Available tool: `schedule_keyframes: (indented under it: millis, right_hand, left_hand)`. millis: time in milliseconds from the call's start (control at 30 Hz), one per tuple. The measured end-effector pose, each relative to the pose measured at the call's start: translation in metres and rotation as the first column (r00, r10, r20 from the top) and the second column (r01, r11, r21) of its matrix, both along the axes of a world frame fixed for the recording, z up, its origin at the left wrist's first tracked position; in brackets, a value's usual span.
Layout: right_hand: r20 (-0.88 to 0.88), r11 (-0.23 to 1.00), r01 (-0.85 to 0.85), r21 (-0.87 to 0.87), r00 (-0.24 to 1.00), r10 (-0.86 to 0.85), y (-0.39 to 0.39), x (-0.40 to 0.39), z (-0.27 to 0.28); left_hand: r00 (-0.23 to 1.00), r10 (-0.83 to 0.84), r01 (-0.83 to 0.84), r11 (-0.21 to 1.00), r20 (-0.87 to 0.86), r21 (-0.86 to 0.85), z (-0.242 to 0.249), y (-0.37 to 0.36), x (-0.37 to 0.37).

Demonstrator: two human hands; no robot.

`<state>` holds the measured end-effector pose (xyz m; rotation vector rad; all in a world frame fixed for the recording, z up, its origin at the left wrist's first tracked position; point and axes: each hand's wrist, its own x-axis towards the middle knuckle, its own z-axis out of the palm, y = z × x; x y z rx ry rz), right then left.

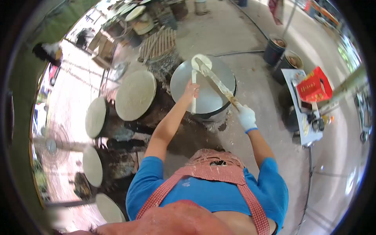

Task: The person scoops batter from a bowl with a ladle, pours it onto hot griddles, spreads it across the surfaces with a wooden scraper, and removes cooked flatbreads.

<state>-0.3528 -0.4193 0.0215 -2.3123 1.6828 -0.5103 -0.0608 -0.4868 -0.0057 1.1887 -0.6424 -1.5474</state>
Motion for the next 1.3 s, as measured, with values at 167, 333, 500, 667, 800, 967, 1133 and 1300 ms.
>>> schedule_keyframes:
  millis: [167,333,500,667,800,967,1133,1300]
  right_hand:
    - [0.136,0.989,0.146,-0.026,0.981,-0.142,-0.011,-0.001,-0.006]
    - [0.519,0.895,0.242,0.376,0.745,-0.419,-0.024,0.055,-0.051]
    - [0.299,0.914,0.263,0.310,0.885,-0.356,-0.052,0.042,-0.043]
    - [0.601,0.985,0.065,0.157,0.786,-0.147,-0.080,0.133,-0.064]
    - [0.346,0.968,0.191,0.163,0.908,-0.238,-0.079,0.067,-0.017]
    - [0.744,0.864,0.126,0.488,0.458,-0.487,-0.025,0.144,-0.052]
    - [0.601,0.932,0.083,0.354,0.743,-0.295,-0.033,0.096,-0.014]
    - [0.776,0.812,-0.028,0.583,0.314,-0.547,-0.010,0.122,-0.036]
  left_hand:
    - [0.088,0.342,0.097,0.932,0.936,-0.350,-0.038,-0.020,0.036]
    - [-0.053,0.194,0.207,0.962,0.979,-0.180,-0.012,-0.017,0.034]
    - [0.446,0.490,-0.068,0.853,0.749,-0.518,0.094,-0.026,0.053]
    - [0.532,0.470,0.178,0.752,0.705,-0.635,0.013,0.047,0.103]
    - [0.588,0.207,0.077,0.948,0.782,-0.308,-0.038,0.172,0.111]
    - [0.694,0.026,-0.024,1.000,0.720,-0.013,-0.021,0.232,0.107]
    - [0.619,0.083,0.004,0.994,0.781,-0.109,-0.047,0.227,0.123]
    - [0.471,0.248,0.149,0.924,0.847,-0.353,-0.037,0.220,0.114]
